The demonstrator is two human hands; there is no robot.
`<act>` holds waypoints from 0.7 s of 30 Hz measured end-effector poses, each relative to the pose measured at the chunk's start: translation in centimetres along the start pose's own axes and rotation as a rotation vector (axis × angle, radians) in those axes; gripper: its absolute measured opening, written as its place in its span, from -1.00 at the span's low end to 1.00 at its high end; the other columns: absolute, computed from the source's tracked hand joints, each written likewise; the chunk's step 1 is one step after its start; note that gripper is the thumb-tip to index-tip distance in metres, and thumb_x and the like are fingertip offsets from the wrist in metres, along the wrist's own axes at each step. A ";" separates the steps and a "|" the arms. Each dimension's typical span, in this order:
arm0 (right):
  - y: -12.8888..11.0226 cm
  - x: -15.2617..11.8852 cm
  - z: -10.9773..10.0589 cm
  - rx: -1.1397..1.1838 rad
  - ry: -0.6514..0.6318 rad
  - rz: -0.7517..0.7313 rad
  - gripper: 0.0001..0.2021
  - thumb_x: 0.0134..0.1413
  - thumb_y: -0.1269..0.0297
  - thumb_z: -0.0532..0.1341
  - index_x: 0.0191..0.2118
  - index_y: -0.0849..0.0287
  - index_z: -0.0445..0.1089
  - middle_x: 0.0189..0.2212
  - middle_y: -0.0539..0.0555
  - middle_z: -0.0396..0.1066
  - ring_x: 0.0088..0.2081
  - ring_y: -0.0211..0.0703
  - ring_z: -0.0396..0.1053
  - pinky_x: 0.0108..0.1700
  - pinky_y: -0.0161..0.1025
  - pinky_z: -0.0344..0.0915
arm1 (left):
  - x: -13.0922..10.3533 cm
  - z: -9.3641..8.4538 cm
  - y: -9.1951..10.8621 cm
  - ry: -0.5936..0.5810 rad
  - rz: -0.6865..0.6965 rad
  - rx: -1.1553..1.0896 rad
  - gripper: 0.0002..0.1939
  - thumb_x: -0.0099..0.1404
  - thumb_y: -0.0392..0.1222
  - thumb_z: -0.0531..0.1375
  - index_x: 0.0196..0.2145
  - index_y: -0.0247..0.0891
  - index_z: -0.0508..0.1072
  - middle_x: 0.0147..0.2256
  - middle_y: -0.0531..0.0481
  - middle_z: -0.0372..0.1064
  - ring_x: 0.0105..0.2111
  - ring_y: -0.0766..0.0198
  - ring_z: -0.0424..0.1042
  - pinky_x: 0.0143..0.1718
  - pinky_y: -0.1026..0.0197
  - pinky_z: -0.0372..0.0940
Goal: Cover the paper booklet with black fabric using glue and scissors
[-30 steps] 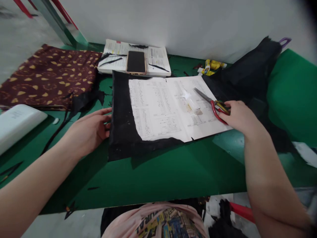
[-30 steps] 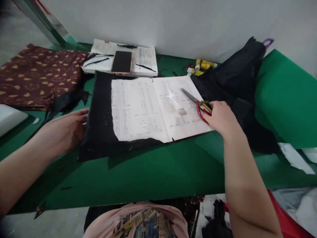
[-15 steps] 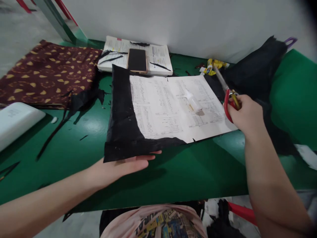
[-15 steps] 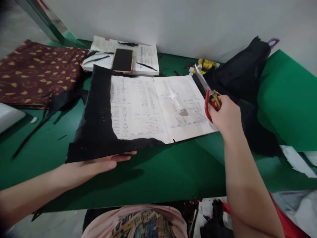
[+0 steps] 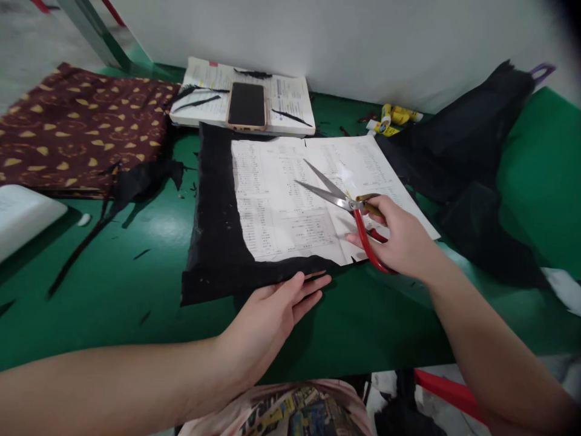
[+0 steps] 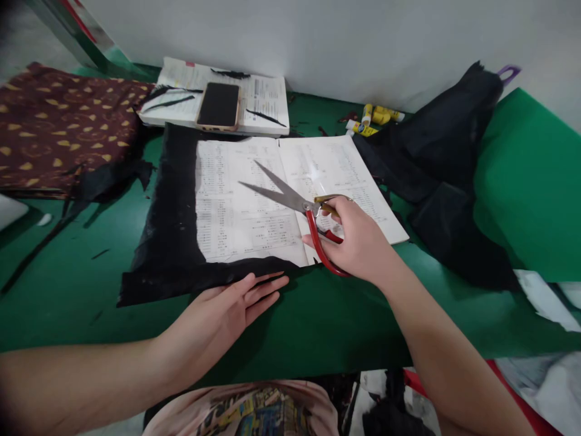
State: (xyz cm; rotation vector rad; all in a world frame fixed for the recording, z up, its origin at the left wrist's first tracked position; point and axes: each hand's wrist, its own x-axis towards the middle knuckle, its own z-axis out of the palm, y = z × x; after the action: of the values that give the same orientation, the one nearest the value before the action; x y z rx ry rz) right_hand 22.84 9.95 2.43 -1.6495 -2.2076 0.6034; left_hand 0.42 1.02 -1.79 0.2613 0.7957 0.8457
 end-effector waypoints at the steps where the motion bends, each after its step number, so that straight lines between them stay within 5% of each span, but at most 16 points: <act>1: -0.1 -0.1 -0.3 -0.019 -0.008 -0.035 -0.57 -0.03 -0.02 0.31 -0.10 0.03 0.21 -0.18 0.12 0.37 -0.18 0.02 0.38 -0.23 -0.12 0.34 | 0.0 0.0 0.0 0.009 -0.002 -0.006 -0.78 0.30 -0.05 0.22 -0.26 -0.23 0.59 0.05 -0.14 0.45 0.18 -0.03 0.30 0.30 -0.09 0.10; 6: 0.9 0.0 -1.3 -0.116 -0.115 -0.167 -0.71 -0.02 0.08 0.30 -0.30 0.06 0.20 -0.43 -0.03 0.21 -0.45 -0.22 0.19 -0.38 -0.22 0.19 | -0.5 -0.3 0.3 0.060 -0.016 0.002 -0.76 0.29 -0.04 0.24 -0.41 -0.24 0.57 -0.01 -0.12 0.49 0.17 -0.02 0.32 0.30 -0.07 0.13; 14: 2.4 -0.3 -1.6 -0.120 -0.351 -0.140 -0.68 -0.09 0.04 0.34 -0.24 0.04 0.32 -0.45 -0.05 0.31 -0.45 -0.21 0.26 -0.43 -0.25 0.18 | -0.7 -0.8 0.7 0.110 -0.011 0.008 -0.81 0.25 -0.05 0.27 -0.24 -0.17 0.58 0.15 -0.04 0.35 0.18 0.00 0.31 0.29 -0.05 0.17; 21: 2.4 -0.5 -1.3 -0.180 -0.342 -0.202 -0.72 -0.09 0.10 0.32 -0.23 0.06 0.40 -0.47 -0.05 0.36 -0.46 -0.21 0.30 -0.42 -0.26 0.15 | -0.6 -1.1 0.7 0.089 -0.053 -0.014 -0.79 0.26 -0.08 0.27 -0.16 -0.13 0.56 0.12 -0.04 0.39 0.18 0.05 0.31 0.28 -0.01 0.18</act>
State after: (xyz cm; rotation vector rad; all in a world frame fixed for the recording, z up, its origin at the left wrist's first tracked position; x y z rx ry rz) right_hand 25.61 10.23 2.28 -1.4645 -2.7056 0.6908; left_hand -1.04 0.94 -1.90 0.1902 0.8755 0.8169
